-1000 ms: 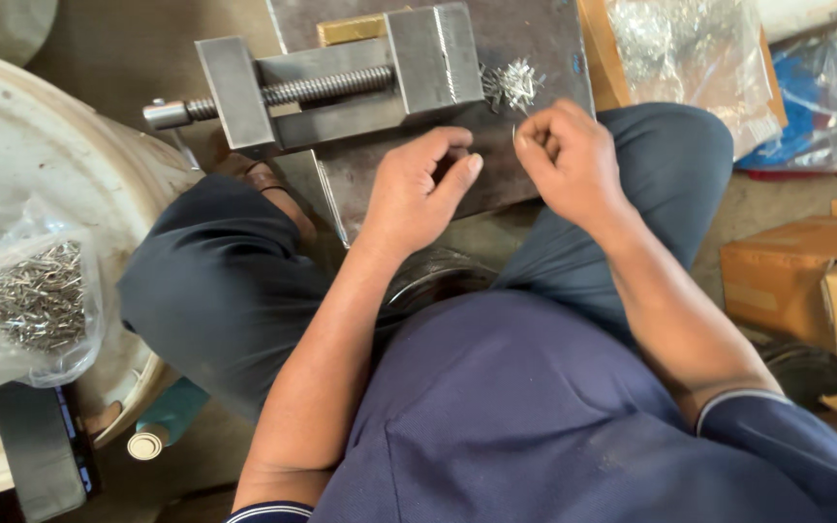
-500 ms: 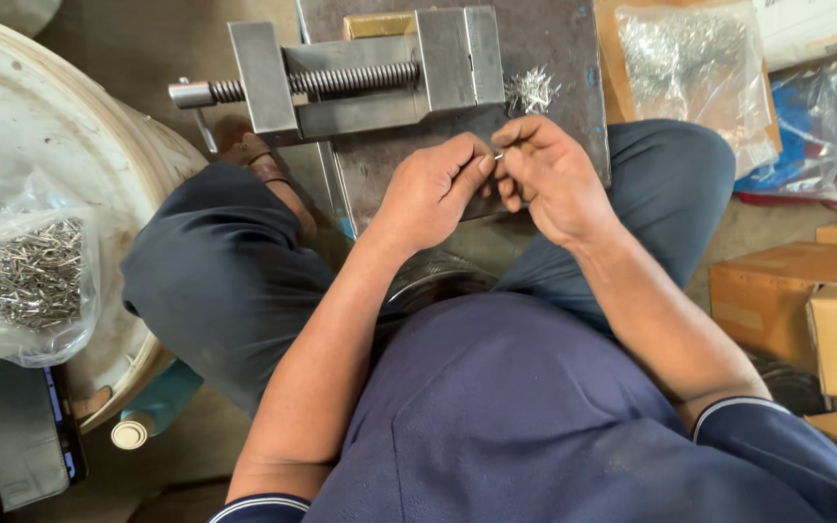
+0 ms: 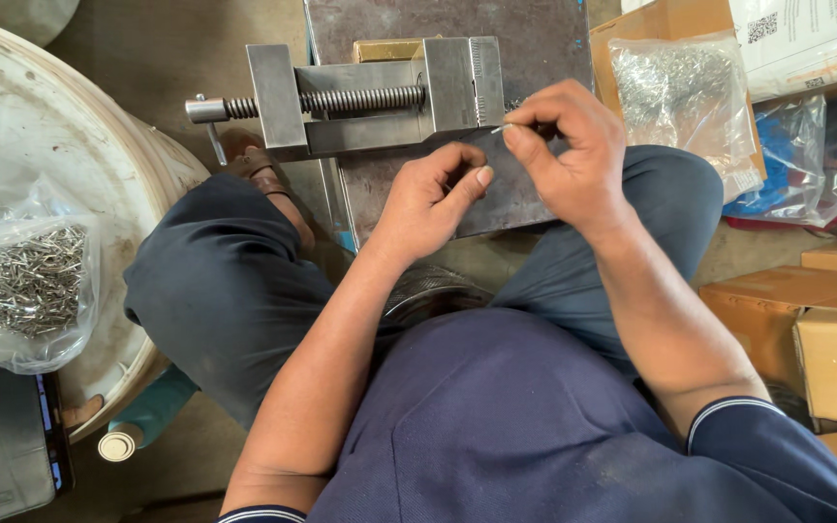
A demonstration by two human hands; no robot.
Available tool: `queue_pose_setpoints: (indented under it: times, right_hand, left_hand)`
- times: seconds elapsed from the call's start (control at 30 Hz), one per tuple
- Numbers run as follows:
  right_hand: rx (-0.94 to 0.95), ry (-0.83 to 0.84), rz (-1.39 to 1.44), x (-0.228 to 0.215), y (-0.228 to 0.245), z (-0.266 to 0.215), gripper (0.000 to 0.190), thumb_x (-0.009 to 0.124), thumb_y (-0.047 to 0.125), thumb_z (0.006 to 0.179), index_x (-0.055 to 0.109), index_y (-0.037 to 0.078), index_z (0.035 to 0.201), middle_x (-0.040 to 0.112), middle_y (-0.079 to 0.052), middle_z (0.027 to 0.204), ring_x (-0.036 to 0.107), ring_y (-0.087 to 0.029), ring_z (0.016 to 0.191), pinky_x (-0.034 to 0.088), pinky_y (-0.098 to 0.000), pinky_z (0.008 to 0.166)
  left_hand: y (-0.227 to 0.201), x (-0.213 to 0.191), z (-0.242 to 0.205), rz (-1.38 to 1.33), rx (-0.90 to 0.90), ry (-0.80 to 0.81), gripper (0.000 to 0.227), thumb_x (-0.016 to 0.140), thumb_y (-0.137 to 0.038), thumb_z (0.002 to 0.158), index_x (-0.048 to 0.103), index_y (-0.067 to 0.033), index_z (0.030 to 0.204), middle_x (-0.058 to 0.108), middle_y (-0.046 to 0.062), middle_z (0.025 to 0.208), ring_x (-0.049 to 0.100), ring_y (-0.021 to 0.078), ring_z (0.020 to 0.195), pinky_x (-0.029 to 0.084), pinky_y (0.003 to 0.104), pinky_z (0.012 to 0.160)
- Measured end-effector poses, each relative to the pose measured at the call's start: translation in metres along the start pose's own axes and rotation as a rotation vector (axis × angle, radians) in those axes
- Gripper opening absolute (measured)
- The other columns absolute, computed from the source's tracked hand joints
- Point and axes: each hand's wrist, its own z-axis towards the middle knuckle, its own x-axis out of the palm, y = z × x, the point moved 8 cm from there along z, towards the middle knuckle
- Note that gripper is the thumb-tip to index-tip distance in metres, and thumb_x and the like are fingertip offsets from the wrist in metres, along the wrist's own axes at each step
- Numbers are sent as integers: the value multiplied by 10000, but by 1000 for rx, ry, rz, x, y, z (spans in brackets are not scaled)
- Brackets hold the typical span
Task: The person sits on the floor and uses a bench vise to bend small metal pins. They pick up pins from a plastic bag, insert them into the vise, tighten the handle to bend them, and then remove the bent pins.
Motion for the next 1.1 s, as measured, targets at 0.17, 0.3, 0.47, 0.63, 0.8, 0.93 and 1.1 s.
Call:
queue_pose_setpoints:
  times: [0.17,0.3,0.47,0.63,0.8,0.93,1.1]
  right_hand:
    - [-28,55,-43,6,9,16,87,773,70,1026,701,27,1051,681,-69,1013,649,-161,862,510,-287,752]
    - [-26,74,-43,11,9,15,87,766,73,1027,698,24,1053,668,-79,1004,646,-163,856,509,-287,741]
    - [-33,64,-43,12,8,17,85,756,72,1027,699,15,1054,667,-88,1015,645,-167,858,516,-292,738]
    - [-31,56,-41,15,8,18,83,753,74,1025,699,17,1050,665,-85,1014,650,-162,863,529,-292,744]
    - [-29,48,-50,15,6,22,79,754,71,1022,697,19,1043,656,-83,992,634,-162,839,515,-291,725]
    - [-29,41,-39,16,5,25,74,749,65,1023,692,22,1043,654,-84,999,635,-157,840,516,-290,721]
    - [-54,32,-59,17,4,28,67,745,54,1021,688,25,1040,651,-78,988,629,-153,848,505,-292,723]
  left_hand:
    - [-7,-3,1,72,40,-16,203,705,-215,980,672,-34,1064,639,27,758,541,83,664,486,270,622]
    - [-7,-3,0,92,56,-21,215,712,-221,974,667,-31,1064,610,35,742,527,102,655,482,282,619]
    - [-8,-3,1,100,24,-14,226,714,-234,960,670,-34,1056,610,33,726,526,109,627,471,292,593]
    - [-9,-2,1,113,7,-11,230,717,-242,957,676,-40,1058,611,34,717,537,109,622,472,294,590]
    - [-10,-2,1,114,21,-15,229,714,-237,956,677,-37,1059,615,35,725,540,120,622,476,299,594]
    - [-11,-3,1,129,24,-18,238,719,-241,948,681,-38,1066,610,36,702,547,129,611,476,302,591]
    - [-11,-3,2,127,21,-16,245,720,-242,945,680,-34,1069,613,45,699,551,139,605,475,308,586]
